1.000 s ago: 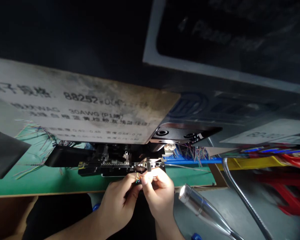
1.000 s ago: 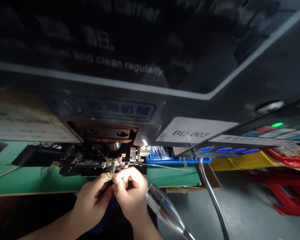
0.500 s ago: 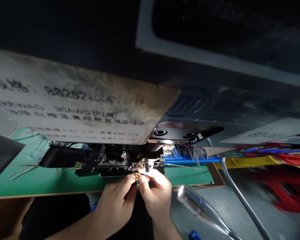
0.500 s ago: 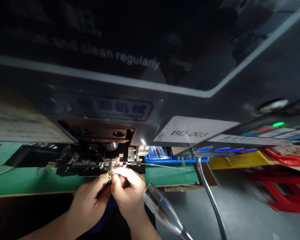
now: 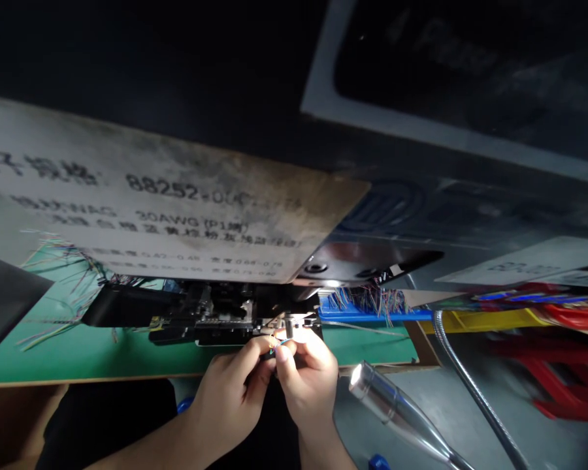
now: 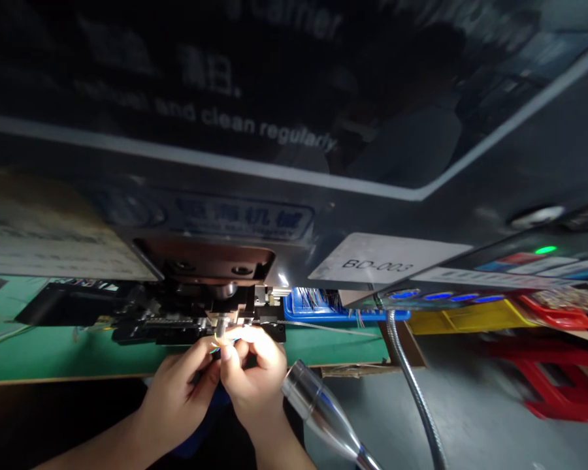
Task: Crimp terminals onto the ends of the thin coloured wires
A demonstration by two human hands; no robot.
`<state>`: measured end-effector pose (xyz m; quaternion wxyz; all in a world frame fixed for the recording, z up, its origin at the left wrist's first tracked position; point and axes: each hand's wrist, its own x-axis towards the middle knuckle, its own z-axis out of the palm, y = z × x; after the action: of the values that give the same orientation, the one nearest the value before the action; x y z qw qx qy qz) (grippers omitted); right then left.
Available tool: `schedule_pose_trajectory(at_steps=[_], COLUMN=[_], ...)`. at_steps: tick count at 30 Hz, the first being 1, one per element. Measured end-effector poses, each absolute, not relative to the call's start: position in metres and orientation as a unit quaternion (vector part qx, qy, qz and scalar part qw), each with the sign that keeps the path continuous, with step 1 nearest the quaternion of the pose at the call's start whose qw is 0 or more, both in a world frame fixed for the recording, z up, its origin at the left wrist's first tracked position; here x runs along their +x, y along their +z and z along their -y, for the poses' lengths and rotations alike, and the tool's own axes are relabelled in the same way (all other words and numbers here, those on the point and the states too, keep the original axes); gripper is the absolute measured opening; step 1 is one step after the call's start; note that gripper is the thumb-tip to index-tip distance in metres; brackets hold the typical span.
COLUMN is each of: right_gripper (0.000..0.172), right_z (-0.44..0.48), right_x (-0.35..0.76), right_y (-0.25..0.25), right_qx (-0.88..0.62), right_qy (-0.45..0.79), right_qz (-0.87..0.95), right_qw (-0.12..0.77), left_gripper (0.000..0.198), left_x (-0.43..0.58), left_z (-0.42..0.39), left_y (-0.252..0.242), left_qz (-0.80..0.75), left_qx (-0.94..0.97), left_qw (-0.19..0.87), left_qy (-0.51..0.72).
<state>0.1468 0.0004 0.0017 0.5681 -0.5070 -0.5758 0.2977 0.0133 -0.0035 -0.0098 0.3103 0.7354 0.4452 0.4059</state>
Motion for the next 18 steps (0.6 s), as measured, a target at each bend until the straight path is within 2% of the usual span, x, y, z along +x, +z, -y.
schedule_pose_trajectory(at_steps=[9, 18], right_gripper=[0.012, 0.009], right_z=[-0.0023, -0.0008], right_x=[0.1503, 0.1529], right_y=[-0.0020, 0.0059], right_qx=[-0.504, -0.513], right_qy=[0.365, 0.320], right_qz=[0.557, 0.583], right_qw=[0.550, 0.543], left_gripper=[0.028, 0.027], left_x=[0.0126, 0.0131], left_z=[0.0020, 0.0024], left_y=[-0.0128, -0.0128], left_qz=[-0.421, -0.436], left_qx=[0.764, 0.765], left_qw=[0.287, 0.274], left_qy=[0.395, 0.387])
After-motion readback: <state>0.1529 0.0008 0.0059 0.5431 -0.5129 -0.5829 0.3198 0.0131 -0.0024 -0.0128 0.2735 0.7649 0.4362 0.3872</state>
